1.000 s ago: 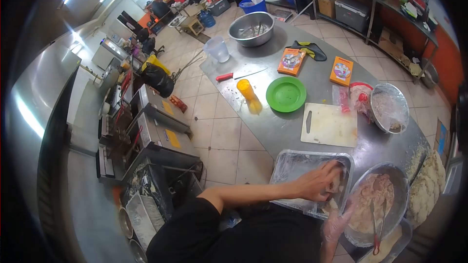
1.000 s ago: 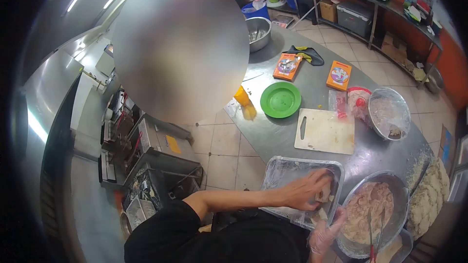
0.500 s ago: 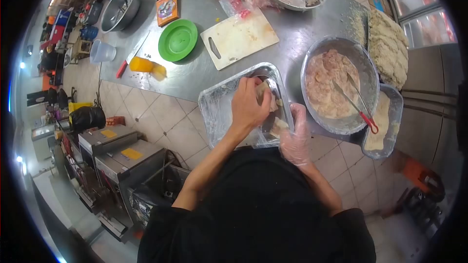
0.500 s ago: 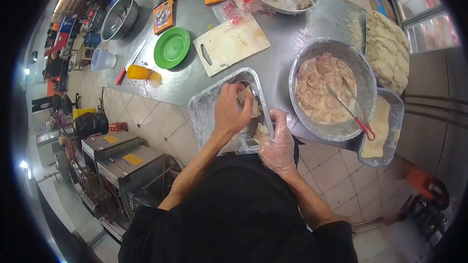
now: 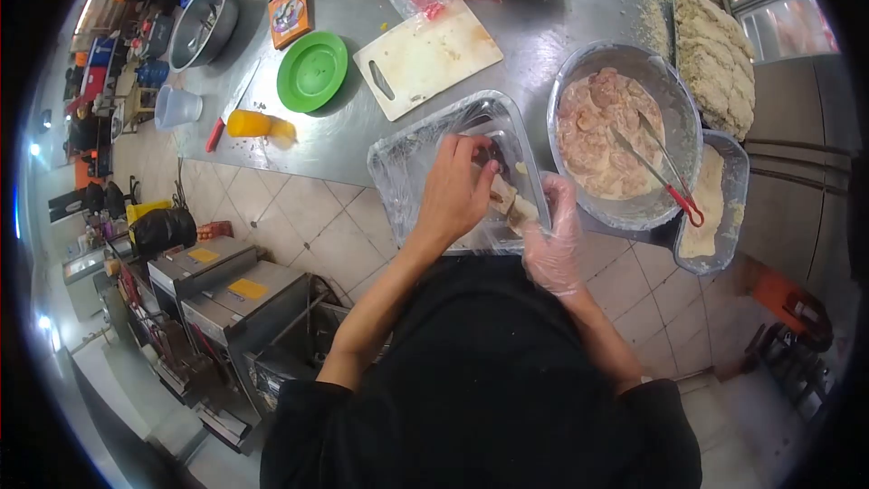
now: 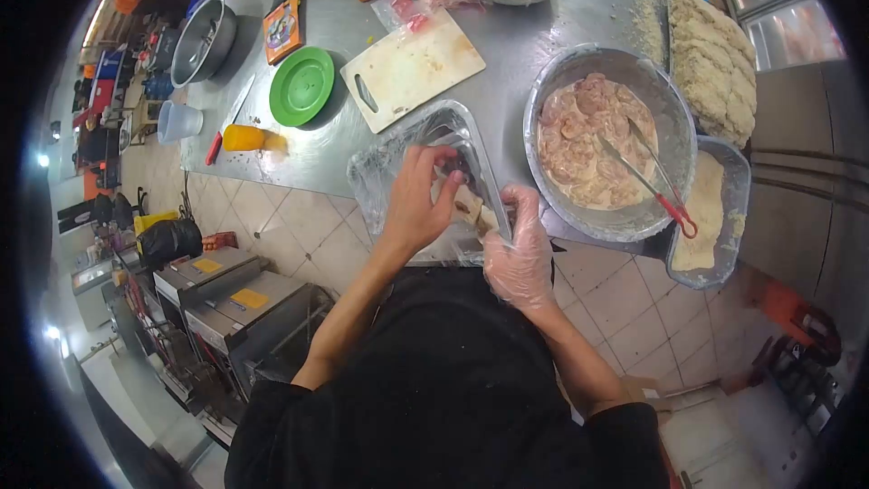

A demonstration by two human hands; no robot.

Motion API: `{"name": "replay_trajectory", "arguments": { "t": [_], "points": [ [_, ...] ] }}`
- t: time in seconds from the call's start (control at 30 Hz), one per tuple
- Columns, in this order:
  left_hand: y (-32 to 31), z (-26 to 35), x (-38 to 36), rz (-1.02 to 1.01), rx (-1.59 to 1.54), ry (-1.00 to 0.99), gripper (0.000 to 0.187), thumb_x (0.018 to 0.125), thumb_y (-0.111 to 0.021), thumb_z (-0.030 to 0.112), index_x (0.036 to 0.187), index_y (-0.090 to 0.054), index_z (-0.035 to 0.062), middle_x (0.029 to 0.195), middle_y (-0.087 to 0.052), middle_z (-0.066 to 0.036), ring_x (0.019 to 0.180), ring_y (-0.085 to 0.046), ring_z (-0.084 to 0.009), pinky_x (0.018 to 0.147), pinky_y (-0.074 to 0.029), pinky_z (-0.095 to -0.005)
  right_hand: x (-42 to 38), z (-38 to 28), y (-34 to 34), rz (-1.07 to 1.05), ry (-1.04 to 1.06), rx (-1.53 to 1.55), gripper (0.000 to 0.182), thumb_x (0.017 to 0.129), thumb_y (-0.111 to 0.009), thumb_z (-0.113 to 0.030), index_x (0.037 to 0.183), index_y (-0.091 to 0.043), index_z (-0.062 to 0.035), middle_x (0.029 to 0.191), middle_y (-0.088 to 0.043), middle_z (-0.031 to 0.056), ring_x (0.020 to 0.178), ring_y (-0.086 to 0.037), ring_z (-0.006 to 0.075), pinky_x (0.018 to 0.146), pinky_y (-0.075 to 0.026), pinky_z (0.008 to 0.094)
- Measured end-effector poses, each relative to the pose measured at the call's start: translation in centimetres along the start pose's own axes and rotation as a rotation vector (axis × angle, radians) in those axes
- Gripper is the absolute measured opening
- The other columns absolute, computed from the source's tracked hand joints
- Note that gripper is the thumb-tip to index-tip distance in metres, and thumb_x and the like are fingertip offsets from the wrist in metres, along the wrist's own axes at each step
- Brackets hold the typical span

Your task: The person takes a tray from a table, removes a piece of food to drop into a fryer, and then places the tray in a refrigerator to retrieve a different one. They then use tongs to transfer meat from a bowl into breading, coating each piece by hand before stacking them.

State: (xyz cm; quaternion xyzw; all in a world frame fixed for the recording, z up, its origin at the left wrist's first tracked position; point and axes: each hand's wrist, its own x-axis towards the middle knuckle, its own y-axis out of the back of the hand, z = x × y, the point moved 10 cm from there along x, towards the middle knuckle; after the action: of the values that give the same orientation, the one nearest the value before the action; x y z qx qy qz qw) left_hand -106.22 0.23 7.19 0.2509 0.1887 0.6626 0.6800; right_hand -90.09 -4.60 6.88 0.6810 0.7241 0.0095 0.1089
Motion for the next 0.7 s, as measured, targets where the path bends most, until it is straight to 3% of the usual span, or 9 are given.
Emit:
{"name": "replay_trajectory", "arguments": {
  "t": [0.07, 0.13, 0.27, 0.33, 0.37, 0.43, 0.6, 0.7],
  "points": [
    [-0.1, -0.2, -0.1, -0.041, -0.049, 0.023, 0.031, 0.087, -0.069, 0.013, 0.115, -0.059, 0.0040, 0.105, -0.057, -0.015, 0.091, -0.058, -0.0318, 0.082, -0.047, -0.0403, 0.2, -0.2, 0.3, 0.026, 0.020, 0.069, 0.047, 0.076, -0.045, 0.009, 0.122, -0.042, -0.0001, 0.114, -0.049, 0.0131, 0.108, -0.054, 0.0212, 0.101, -0.042, 0.0348],
    [-0.5, 2.9, -0.9, -0.211, 0.068, -0.235, 0.038, 0.081, -0.072, 0.011, 0.116, -0.059, 0.0048, 0.117, -0.055, -0.017, 0.110, -0.053, -0.0369, 0.096, -0.044, -0.0446, 0.3, 0.4, 0.6, 0.021, 0.012, 0.104, 0.048, 0.076, -0.045, 0.010, 0.123, -0.041, -0.0002, 0.116, -0.048, 0.0130, 0.110, -0.052, 0.0208, 0.102, -0.042, 0.0351],
    [-0.8, 3.6, -1.5, -0.331, 0.141, -0.265, 0.044, 0.077, -0.075, 0.011, 0.118, -0.060, 0.0074, 0.123, -0.055, -0.015, 0.119, -0.049, -0.0367, 0.103, -0.040, -0.0451, 0.5, 1.8, 1.3, 0.049, 0.071, 0.113, 0.045, 0.080, -0.049, 0.010, 0.124, -0.041, -0.0005, 0.118, -0.049, 0.0124, 0.111, -0.052, 0.0192, 0.102, -0.042, 0.0351],
    [-1.3, 4.5, -2.0, -0.401, 0.169, -0.377, 0.052, 0.073, -0.079, 0.014, 0.121, -0.061, 0.0107, 0.126, -0.055, -0.010, 0.124, -0.049, -0.0340, 0.107, -0.038, -0.0471, 0.5, 2.6, 1.2, 0.023, 0.002, 0.177, 0.043, 0.084, -0.052, 0.007, 0.125, -0.041, -0.0006, 0.117, -0.050, 0.0121, 0.110, -0.052, 0.0184, 0.101, -0.043, 0.0348],
    [-1.5, 4.7, -1.9, -0.403, 0.165, -0.374, 0.052, 0.073, -0.079, 0.014, 0.121, -0.061, 0.0107, 0.126, -0.055, -0.010, 0.124, -0.049, -0.0340, 0.107, -0.038, -0.0471, 0.4, 3.2, 0.9, -0.002, -0.066, 0.241, 0.041, 0.088, -0.055, 0.004, 0.126, -0.041, -0.0008, 0.117, -0.051, 0.0118, 0.109, -0.053, 0.0177, 0.100, -0.043, 0.0345],
    [-2.2, 6.8, -2.5, -0.426, 0.149, -0.602, 0.053, 0.071, -0.081, 0.014, 0.121, -0.062, 0.0106, 0.126, -0.057, -0.008, 0.123, -0.051, -0.0316, 0.106, -0.040, -0.0469, 0.4, 2.5, 1.2, 0.007, -0.057, 0.219, 0.039, 0.091, -0.057, 0.001, 0.126, -0.040, -0.0009, 0.116, -0.051, 0.0115, 0.109, -0.053, 0.0171, 0.098, -0.044, 0.0343],
    [-2.8, 6.6, -1.9, -0.469, 0.049, -0.707, 0.049, 0.069, -0.081, 0.014, 0.115, -0.063, 0.0088, 0.120, -0.060, -0.007, 0.116, -0.056, -0.0293, 0.101, -0.044, -0.0442, 0.3, 2.1, 1.3, 0.005, -0.164, 0.288, 0.041, 0.096, -0.062, -0.009, 0.131, -0.042, -0.0016, 0.121, -0.054, 0.0113, 0.112, -0.052, 0.0165, 0.099, -0.042, 0.0322],
    [-3.2, 6.7, -1.9, -0.513, 0.069, -0.735, 0.047, 0.069, -0.080, 0.014, 0.112, -0.063, 0.0074, 0.117, -0.061, -0.007, 0.113, -0.058, -0.0286, 0.098, -0.046, -0.0424, 0.7, 1.5, 1.5, -0.003, -0.069, 0.186, 0.041, 0.097, -0.061, -0.012, 0.132, -0.041, -0.0013, 0.121, -0.053, 0.0108, 0.113, -0.051, 0.0172, 0.101, -0.041, 0.0327]
  ]
}}
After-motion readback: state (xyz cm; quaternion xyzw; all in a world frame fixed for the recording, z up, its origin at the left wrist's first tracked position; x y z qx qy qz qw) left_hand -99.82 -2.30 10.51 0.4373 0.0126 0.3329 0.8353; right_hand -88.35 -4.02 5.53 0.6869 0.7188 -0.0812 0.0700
